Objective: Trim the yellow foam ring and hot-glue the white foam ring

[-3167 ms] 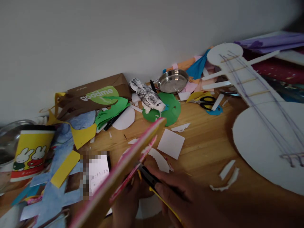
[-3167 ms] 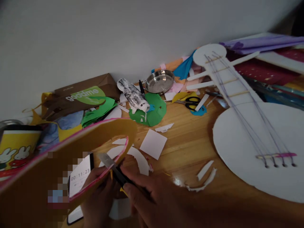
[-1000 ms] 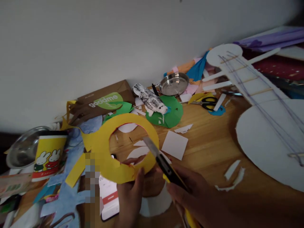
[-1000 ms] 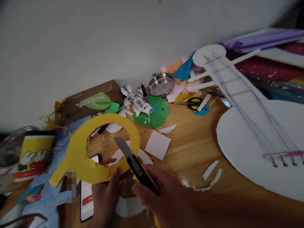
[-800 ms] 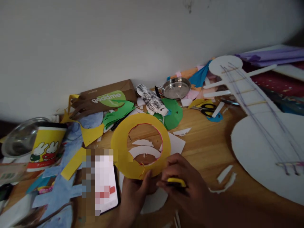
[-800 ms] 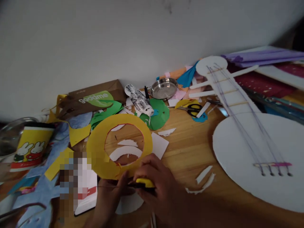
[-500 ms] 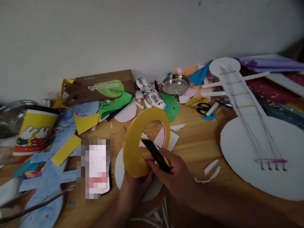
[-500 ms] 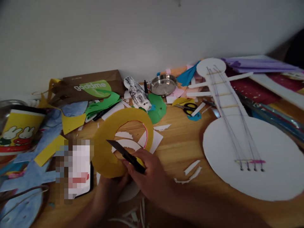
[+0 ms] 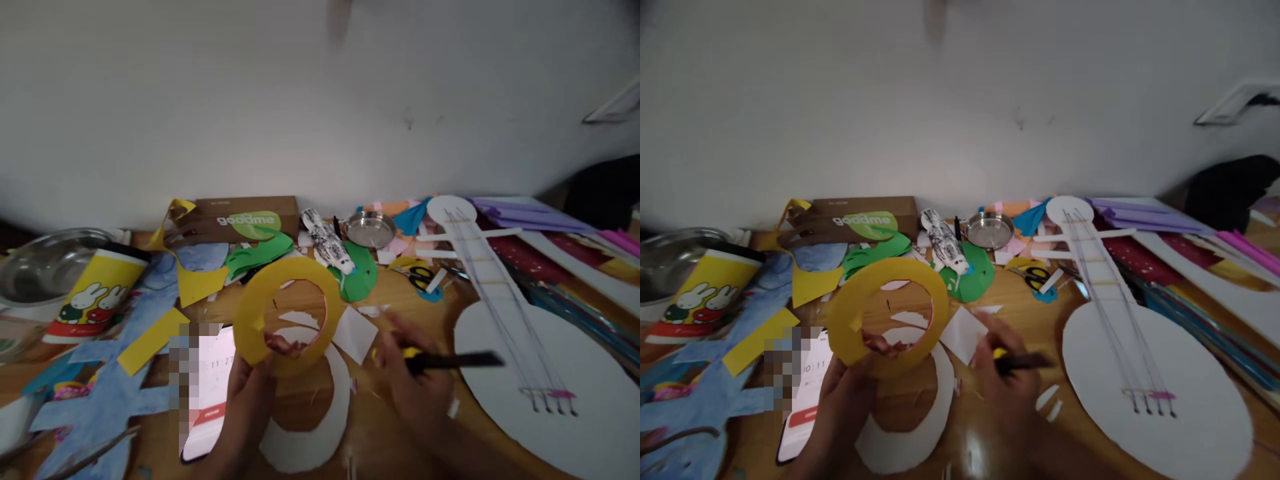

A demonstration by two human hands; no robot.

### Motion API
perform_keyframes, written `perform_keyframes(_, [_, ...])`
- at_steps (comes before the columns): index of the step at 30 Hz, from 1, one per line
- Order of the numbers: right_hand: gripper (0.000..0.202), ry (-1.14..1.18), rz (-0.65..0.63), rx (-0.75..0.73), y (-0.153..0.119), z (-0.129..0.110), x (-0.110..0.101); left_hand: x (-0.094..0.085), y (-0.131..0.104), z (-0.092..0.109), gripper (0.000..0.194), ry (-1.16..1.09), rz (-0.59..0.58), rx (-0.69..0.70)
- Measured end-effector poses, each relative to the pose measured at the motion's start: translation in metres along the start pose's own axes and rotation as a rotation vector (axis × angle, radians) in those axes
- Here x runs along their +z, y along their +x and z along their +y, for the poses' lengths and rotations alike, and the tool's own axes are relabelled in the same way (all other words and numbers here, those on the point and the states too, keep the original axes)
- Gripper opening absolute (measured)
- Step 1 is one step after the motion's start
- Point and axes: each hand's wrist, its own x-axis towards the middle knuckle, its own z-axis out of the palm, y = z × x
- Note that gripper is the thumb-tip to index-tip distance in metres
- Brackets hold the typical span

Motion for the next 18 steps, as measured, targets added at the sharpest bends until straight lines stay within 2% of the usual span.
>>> perform_keyframes(1, [0.038,0.019,0.096,0.045,0.006,-0.001,0.000,0.000,0.002,0.004,0.023,-0.070,-0.002,-0.018])
perform_keyframes(3, [0.051,0.046,0.162,0.130,0.018,-0.001,0.001,0.001,0.004,0.011,0.022,-0.250,-0.027,-0.098])
perform_keyframes(5, [0.053,0.045,0.075,0.191,0.024,0.003,0.001,0.001,0.006,0.015,0.025,-0.429,-0.050,-0.192])
perform_keyframes(7, [0.046,0.047,-0.021,0.214,0.023,0.010,0.001,0.000,0.008,0.017,0.039,-0.462,-0.030,-0.219])
perform_keyframes(9, [0.038,0.079,-0.078,0.225,0.020,0.019,-0.001,-0.003,0.011,0.015,0.046,-0.377,0.026,-0.212])
perform_keyframes(12, [0.036,0.138,-0.147,0.206,0.013,0.028,-0.003,-0.009,0.015,0.011,0.038,-0.216,0.086,-0.207])
perform_keyframes(15, [0.043,0.136,-0.247,0.180,0.011,0.029,-0.005,-0.012,0.018,0.008,0.036,-0.066,0.073,-0.192])
perform_keyframes(18, [0.035,0.021,-0.272,0.141,0.014,0.025,-0.006,-0.012,0.019,0.004,0.038,0.097,0.009,-0.145])
